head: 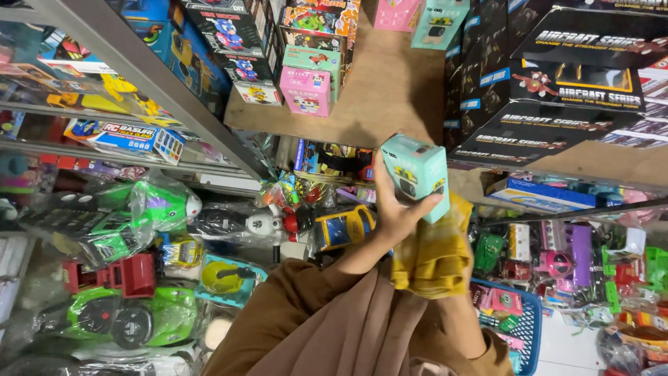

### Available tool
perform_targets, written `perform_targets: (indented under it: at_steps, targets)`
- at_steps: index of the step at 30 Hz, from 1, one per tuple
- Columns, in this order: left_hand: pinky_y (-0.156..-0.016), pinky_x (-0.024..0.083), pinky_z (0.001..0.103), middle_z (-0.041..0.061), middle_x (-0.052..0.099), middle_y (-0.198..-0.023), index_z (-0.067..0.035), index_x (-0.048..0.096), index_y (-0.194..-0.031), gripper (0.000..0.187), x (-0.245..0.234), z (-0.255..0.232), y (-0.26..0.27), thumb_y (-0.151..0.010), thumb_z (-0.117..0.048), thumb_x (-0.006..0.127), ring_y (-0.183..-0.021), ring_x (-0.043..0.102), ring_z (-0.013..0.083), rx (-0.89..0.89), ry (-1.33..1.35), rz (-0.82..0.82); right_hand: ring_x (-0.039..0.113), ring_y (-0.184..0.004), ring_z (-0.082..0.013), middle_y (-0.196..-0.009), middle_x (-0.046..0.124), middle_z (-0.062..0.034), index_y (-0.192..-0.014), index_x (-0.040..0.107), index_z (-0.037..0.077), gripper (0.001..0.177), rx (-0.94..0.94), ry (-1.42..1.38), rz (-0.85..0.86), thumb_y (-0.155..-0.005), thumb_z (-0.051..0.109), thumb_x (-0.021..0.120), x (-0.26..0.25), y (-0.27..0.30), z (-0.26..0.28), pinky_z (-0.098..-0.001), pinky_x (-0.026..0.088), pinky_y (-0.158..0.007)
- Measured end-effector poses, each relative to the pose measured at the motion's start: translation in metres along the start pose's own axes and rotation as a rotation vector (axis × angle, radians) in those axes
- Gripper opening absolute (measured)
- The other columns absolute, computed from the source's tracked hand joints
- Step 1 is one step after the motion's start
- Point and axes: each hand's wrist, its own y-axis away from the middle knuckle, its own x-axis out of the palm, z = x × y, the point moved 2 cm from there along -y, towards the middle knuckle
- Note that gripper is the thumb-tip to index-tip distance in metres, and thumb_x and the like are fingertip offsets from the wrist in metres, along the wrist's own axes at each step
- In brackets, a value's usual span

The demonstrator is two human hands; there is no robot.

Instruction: Wiping toy boxes with a yellow cloth and organizing them into a blue basket on the sales floor.

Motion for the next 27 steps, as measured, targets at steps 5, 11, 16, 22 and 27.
perform_targets:
  at_steps: [5,11,16,22,27]
  targets:
    - [-0.118,0.043,0.04,0.017,0.043,-0.148,-0.001,0.023,-0.158,0.11,-0.016,0.035,-0.017,-0.075,-0.016,0.093,-0.136,0.049,0.0257,0.022,-0.284,-0.084,0.07,-0.101,-0.0182,-0.119,0.069,-0.0027,-0.135,0.056,0.013,0.042,0.162,-0.099,-0.231,-0.101,0.036,0.046,0.019,0.002,0.04,-0.0348,0.056,-0.087]
    - [-0.122,0.038,0.044,0.021,0.044,-0.15,-0.001,0.03,-0.153,0.112,-0.024,0.08,-0.082,-0.065,-0.015,0.098,-0.138,0.047,0.033,0.141,-0.59,-0.112,0.068,-0.095,-0.0201,-0.115,0.07,-0.0053,-0.133,0.062,0.006,0.038,-0.031,0.097,-0.231,-0.1,0.024,0.057,-0.033,0.013,0.05,-0.0346,0.054,-0.083]
    - [-0.121,0.037,0.047,0.024,0.046,-0.147,-0.001,0.031,-0.151,0.113,-0.021,0.131,-0.15,-0.064,-0.014,0.1,-0.137,0.049,0.0378,0.219,-0.688,-0.196,0.07,-0.092,-0.0188,-0.11,0.072,-0.0055,-0.129,0.064,0.005,0.038,0.001,0.129,-0.343,-0.096,0.02,0.055,-0.06,0.019,0.033,-0.0334,0.056,-0.08]
    - [-0.113,0.033,0.052,0.02,0.055,-0.14,-0.002,0.035,-0.144,0.11,0.004,0.183,-0.201,-0.059,-0.024,0.101,-0.128,0.051,0.0413,0.261,-0.891,-0.226,0.07,-0.088,-0.0202,-0.106,0.072,-0.0077,-0.127,0.065,0.003,0.037,0.045,0.099,-0.33,-0.095,0.018,0.056,-0.059,0.025,0.032,-0.0354,0.056,-0.076]
    - [-0.118,0.033,0.05,0.022,0.048,-0.15,0.001,0.025,-0.153,0.107,0.004,0.21,-0.222,-0.078,-0.031,0.094,-0.135,0.047,0.0388,0.294,-0.918,-0.149,0.071,-0.091,-0.0203,-0.11,0.072,-0.0083,-0.13,0.064,0.002,0.039,-0.004,0.056,-0.357,-0.094,0.016,0.055,-0.049,0.029,0.044,-0.0347,0.057,-0.078]
